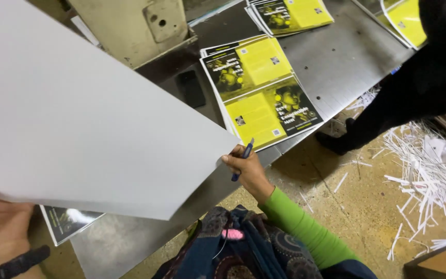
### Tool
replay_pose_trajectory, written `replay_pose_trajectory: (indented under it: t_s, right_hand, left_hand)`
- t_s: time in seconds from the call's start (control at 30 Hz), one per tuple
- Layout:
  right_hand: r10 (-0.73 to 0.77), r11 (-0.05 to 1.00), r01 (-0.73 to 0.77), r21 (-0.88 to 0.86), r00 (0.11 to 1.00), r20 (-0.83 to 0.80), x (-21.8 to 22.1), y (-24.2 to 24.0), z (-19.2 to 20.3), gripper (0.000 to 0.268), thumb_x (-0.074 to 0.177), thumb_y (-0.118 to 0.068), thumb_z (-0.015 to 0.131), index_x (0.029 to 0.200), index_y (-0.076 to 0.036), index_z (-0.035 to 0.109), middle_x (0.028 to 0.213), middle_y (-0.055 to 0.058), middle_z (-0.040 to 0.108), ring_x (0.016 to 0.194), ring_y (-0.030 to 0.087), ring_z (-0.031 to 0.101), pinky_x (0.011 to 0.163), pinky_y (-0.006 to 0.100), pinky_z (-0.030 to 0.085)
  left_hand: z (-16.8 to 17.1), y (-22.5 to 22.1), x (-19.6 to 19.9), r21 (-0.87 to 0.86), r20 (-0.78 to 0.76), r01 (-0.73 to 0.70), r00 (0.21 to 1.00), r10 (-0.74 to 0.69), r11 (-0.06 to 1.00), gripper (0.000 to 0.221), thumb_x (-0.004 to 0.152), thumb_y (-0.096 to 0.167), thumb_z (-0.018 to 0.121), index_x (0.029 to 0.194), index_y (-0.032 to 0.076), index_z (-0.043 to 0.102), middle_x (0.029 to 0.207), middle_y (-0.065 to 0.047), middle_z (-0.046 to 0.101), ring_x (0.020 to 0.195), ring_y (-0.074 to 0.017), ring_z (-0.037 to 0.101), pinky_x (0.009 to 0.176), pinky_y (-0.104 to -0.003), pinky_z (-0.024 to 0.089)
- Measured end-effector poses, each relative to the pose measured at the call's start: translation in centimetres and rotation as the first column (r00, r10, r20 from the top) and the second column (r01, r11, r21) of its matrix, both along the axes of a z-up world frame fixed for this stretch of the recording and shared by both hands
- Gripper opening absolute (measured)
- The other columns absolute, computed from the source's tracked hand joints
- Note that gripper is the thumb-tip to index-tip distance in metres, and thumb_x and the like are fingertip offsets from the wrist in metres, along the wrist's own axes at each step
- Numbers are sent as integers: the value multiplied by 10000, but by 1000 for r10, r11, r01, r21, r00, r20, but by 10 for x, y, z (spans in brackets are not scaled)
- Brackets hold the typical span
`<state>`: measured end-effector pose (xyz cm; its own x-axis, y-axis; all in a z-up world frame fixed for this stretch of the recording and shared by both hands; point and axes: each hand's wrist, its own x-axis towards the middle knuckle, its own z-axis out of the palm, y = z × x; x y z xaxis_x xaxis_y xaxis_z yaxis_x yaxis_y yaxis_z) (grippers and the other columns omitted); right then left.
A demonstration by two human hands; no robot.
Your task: Marking printed sheets with a pen and organizing them into stacks on a production table.
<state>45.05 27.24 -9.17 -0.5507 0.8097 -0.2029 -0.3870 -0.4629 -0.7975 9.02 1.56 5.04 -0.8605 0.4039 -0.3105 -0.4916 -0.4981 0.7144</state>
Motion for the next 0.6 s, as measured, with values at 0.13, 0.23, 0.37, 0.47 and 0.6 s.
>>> replay_pose_trajectory:
  t_s: [0.13, 0.23, 0.37, 0.47, 0.6]
  right_hand:
    - [-31, 996, 30, -87, 1000, -6, -18, -6, 5, 283, 804, 80, 715, 786, -154, 557, 668, 4, 531, 579, 95, 433, 471, 234, 277]
    - [-23, 996, 25, -84, 999, 24, -31, -6, 13, 261, 804, 52, 722, 772, -148, 559, 652, 18, 549, 556, 100, 406, 485, 227, 283]
    - [-65, 997, 64, -48, 997, -30, -40, 17, -7, 207, 823, 68, 689, 822, -112, 588, 694, 72, 615, 540, 117, 449, 445, 221, 280]
    - [-73, 996, 76, -51, 996, 54, -41, 32, -7, 209, 870, 54, 639, 847, -122, 528, 682, 23, 460, 552, 99, 347, 492, 232, 272]
    - [-131, 991, 125, 41, 975, 177, -42, 42, 28, 103, 895, -8, 625, 867, -100, 590, 699, -32, 489, 585, 70, 373, 516, 218, 286]
  left_hand:
    - [-2, -4, 12, -242, -68, -89, 995, 74, 966, 168, 911, 335, 700, 1078, 325, 699, 1272, 203, 735, 1262, 6, 674, 1014, -261, 607]
    - [6, -6, 28, -122, -11, -142, 990, 141, 982, 325, 862, 328, 730, 1167, 219, 708, 1293, 91, 755, 1232, -91, 717, 1006, -331, 642]
    - [-35, -20, 1, -517, -309, -260, 945, 105, 815, 150, 992, 405, 594, 1105, 306, 595, 1190, 178, 698, 1121, 72, 668, 929, -93, 600]
    - [-58, -32, -20, 110, -162, 352, 929, -332, 930, 266, 1076, 366, 499, 848, 230, 513, 599, 128, 453, 537, 23, 492, 449, -105, 353]
    - [-35, 18, 17, -233, -425, -100, 905, -9, 967, 299, 963, 57, 616, 1229, 192, 586, 1137, 33, 668, 885, -65, 630, 699, -189, 519]
